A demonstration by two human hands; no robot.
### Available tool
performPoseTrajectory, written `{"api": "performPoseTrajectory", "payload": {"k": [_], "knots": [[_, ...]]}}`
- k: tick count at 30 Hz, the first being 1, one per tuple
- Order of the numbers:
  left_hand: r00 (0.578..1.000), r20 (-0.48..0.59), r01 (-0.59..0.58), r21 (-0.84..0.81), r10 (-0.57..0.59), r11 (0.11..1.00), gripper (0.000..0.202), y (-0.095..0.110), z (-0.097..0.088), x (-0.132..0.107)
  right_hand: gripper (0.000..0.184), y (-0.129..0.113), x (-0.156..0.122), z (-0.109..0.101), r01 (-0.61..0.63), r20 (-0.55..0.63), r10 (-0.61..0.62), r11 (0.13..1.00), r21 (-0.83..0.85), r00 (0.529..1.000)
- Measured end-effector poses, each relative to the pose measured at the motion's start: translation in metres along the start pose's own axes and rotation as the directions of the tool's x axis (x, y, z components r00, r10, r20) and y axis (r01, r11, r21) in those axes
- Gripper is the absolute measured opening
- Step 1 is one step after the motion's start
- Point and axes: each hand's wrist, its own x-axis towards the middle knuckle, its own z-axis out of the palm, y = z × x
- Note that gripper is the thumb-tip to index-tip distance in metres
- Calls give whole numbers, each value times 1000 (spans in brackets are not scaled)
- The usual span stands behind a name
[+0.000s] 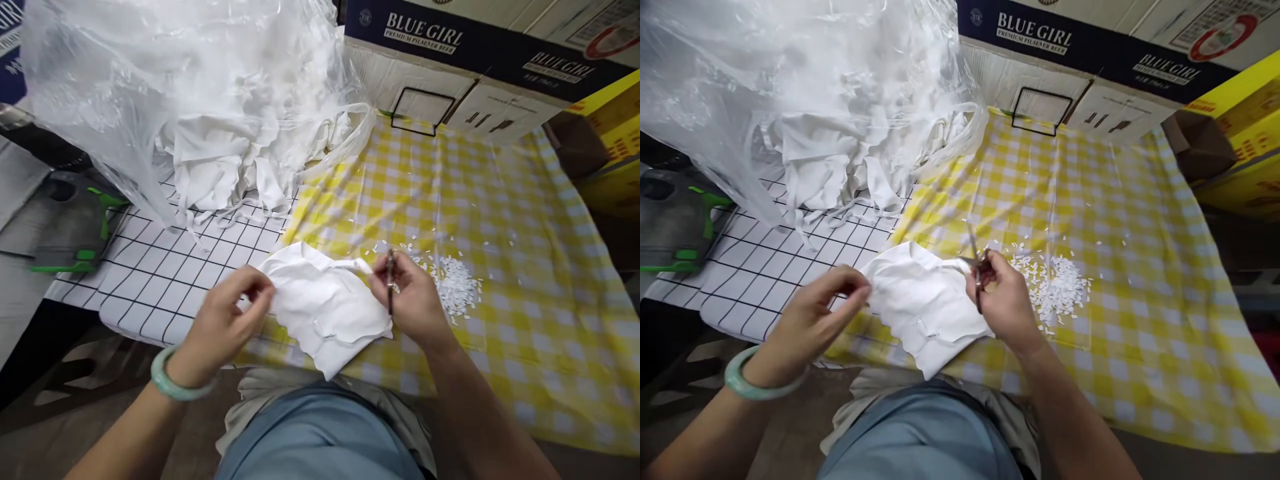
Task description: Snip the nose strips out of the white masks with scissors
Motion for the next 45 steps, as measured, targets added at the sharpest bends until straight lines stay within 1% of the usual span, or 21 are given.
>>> {"api": "performPoseTrajectory", "payload": {"k": [2, 4, 6, 8, 10, 12, 14, 16, 18, 19, 22, 23, 24, 26, 29, 31, 33, 35, 37, 42, 45], "knots": [[941, 336, 165, -364, -36, 917, 30, 20, 21, -1, 16, -11, -7, -11, 52, -65, -42, 984, 171, 997], [845, 534, 415, -612, -36, 673, 37, 38, 45, -1, 17, -21, -20, -15, 100, -28, -96, 963, 250, 995], [813, 579, 553, -731, -68, 400, 40, 47, 65, 2, 19, -24, -39, -12, 138, 87, -164, 958, 253, 983], [799, 587, 598, -755, -129, 269, 39, 48, 76, 7, 21, -22, -60, -4, 155, 258, -215, 960, 234, 942], [828, 523, 560, -750, -202, 353, 33, 39, 75, 13, 23, -16, -79, 2, 152, 412, -236, 962, 226, 880], [922, 320, 384, -678, -218, 627, 27, 26, 66, 18, 23, -9, -94, 1, 104, 499, -209, 967, 231, 841], [989, 88, 145, -457, -118, 878, 19, 15, 54, 20, 22, -6, -104, -10, 34, 499, -147, 973, 229, 854], [999, 27, 37, -275, -31, 961, 13, 12, 49, 17, 22, -8, -111, -27, -43, 450, -71, 970, 238, 890], [979, 197, 115, -299, -57, 947, 18, 19, 54, 9, 22, -14, -115, -44, -82, 395, -30, 961, 263, 918], [932, 353, 217, -369, -80, 904, 24, 26, 61, 3, 22, -18, -117, -49, -84, 380, -36, 952, 294, 924], [667, 745, 604, -528, -16, 596, 40, 49, 91, -15, 24, -27, -120, -45, -69, 421, -120, 910, 409, 899], [616, 787, 693, -546, 6, 470, 39, 56, 99, -19, 24, -29, -121, -39, -79, 457, -149, 893, 444, 877], [606, 795, 743, -565, -4, 358, 35, 62, 106, -22, 23, -30, -123, -31, -100, 499, -168, 879, 466, 850], [637, 766, 764, -612, -89, 206, 27, 69, 113, -25, 21, -28, -127, -17, -157, 576, -167, 869, 469, 800], [685, 706, 728, -673, -178, 133, 23, 68, 105, -22, 19, -21, -133, -11, -201, 622, -130, 879, 433, 772], [708, 683, 705, -697, -177, 129, 24, 64, 95, -21, 19, -15, -130, -18, -174, 589, -138, 881, 440, 796], [719, 674, 694, -708, -172, 128, 25, 60, 86, -21, 19, -8, -121, -26, -74, 455, -154, 892, 446, 877], [734, 657, 679, -720, -174, 144, 25, 58, 82, -22, 17, -1, -106, -29, 66, 240, -162, 928, 367, 957], [754, 637, 656, -735, -160, 168, 28, 58, 80, -23, 17, 4, -92, -25, 153, 99, -178, 964, 219, 979], [747, 647, 664, -721, -151, 197, 34, 58, 73, -23, 19, 16, -69, -10, 194, 103, -206, 975, 111, 973], [768, 607, 631, -664, -204, 402, 40, 46, 54, -18, 16, 30, -58, -22, 114, -80, -110, 992, 54, 991]]}}
